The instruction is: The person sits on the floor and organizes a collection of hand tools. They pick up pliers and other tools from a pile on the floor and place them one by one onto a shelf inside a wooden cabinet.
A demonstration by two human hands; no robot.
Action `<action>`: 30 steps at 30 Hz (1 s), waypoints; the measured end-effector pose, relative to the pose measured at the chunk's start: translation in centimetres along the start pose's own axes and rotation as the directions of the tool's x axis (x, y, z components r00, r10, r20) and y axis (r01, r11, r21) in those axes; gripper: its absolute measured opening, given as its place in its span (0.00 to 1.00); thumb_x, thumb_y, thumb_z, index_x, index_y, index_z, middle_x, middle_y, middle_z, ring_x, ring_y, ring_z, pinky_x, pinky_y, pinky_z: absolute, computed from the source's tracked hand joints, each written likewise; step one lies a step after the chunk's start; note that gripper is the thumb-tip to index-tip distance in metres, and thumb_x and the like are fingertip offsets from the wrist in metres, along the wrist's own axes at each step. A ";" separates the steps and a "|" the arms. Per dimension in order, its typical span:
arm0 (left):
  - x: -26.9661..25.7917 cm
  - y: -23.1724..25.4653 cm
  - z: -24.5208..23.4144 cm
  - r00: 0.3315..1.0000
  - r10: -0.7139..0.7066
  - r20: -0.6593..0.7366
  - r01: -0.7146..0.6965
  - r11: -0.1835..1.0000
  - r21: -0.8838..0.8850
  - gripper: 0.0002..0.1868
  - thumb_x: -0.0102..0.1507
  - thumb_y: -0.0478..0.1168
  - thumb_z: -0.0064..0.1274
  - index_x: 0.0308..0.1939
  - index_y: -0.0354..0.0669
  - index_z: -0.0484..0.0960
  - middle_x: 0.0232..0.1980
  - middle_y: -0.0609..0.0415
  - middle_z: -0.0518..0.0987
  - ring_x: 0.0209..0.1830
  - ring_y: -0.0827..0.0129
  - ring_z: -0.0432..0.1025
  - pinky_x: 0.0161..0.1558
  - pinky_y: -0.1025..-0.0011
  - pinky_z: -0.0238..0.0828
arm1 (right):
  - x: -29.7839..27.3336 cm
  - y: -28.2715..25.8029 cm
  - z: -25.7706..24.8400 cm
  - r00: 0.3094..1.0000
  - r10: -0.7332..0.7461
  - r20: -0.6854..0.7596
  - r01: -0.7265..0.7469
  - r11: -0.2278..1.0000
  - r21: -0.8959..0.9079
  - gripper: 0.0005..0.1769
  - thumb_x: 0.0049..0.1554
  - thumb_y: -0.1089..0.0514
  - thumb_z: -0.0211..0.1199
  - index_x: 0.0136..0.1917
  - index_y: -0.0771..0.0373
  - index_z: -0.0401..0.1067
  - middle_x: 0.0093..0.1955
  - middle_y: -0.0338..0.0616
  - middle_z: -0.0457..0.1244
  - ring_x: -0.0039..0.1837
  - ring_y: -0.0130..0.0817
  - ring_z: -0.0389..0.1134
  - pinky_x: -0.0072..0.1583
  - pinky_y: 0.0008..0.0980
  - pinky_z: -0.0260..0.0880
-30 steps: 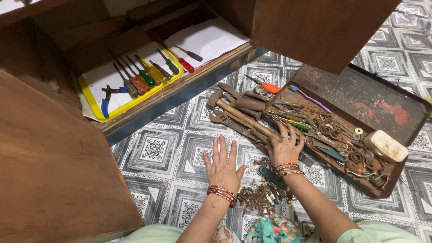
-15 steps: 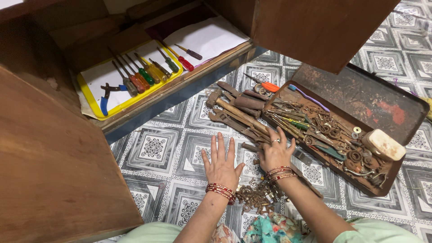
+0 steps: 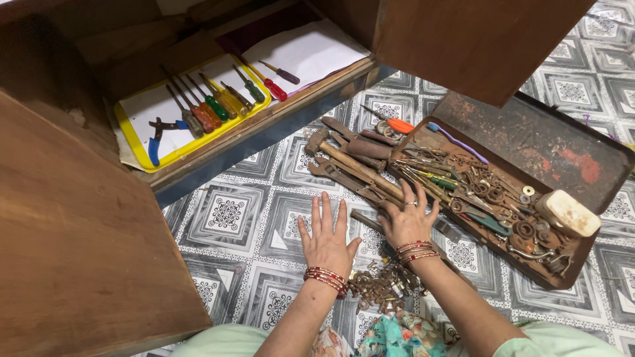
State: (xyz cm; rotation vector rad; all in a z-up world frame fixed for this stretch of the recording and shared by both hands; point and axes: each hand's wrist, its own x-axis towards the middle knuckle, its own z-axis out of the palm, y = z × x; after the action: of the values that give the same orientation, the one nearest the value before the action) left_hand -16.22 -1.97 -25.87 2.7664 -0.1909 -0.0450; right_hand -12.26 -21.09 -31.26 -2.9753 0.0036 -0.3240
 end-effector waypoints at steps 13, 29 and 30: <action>0.0 0.0 0.2 1.000 0.009 -0.023 -0.009 1.000 0.011 0.49 0.59 0.57 0.59 0.78 0.52 0.51 0.83 0.45 0.35 0.83 0.52 0.28 0.74 0.39 0.25 | 0.1 1.0 1.7 0.993 -0.047 -0.112 0.047 0.999 -0.002 0.22 0.49 0.46 0.69 0.57 0.47 0.78 0.82 0.46 0.46 0.83 0.55 0.39 0.71 0.78 0.35; 0.0 0.0 0.0 1.000 0.000 0.000 0.000 1.000 0.007 0.49 0.59 0.58 0.58 0.78 0.53 0.50 0.83 0.44 0.34 0.83 0.53 0.27 0.75 0.41 0.23 | -0.5 0.6 0.3 0.977 -0.156 -0.144 0.136 0.981 -0.137 0.06 0.49 0.51 0.68 0.40 0.49 0.81 0.80 0.41 0.52 0.83 0.52 0.43 0.73 0.78 0.34; 0.0 0.0 -0.1 1.000 0.000 0.001 0.000 1.000 0.007 0.49 0.59 0.58 0.58 0.79 0.53 0.50 0.83 0.44 0.34 0.83 0.52 0.27 0.75 0.41 0.23 | -0.4 0.6 0.2 0.971 -0.184 -0.153 0.158 0.973 -0.169 0.04 0.51 0.53 0.66 0.38 0.49 0.81 0.79 0.40 0.54 0.83 0.51 0.44 0.74 0.78 0.34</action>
State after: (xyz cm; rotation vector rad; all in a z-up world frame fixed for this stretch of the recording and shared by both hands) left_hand -16.19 -1.93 -25.79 2.7739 -0.1917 -0.0460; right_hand -12.59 -21.63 -31.68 -3.0982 -0.2215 -0.6226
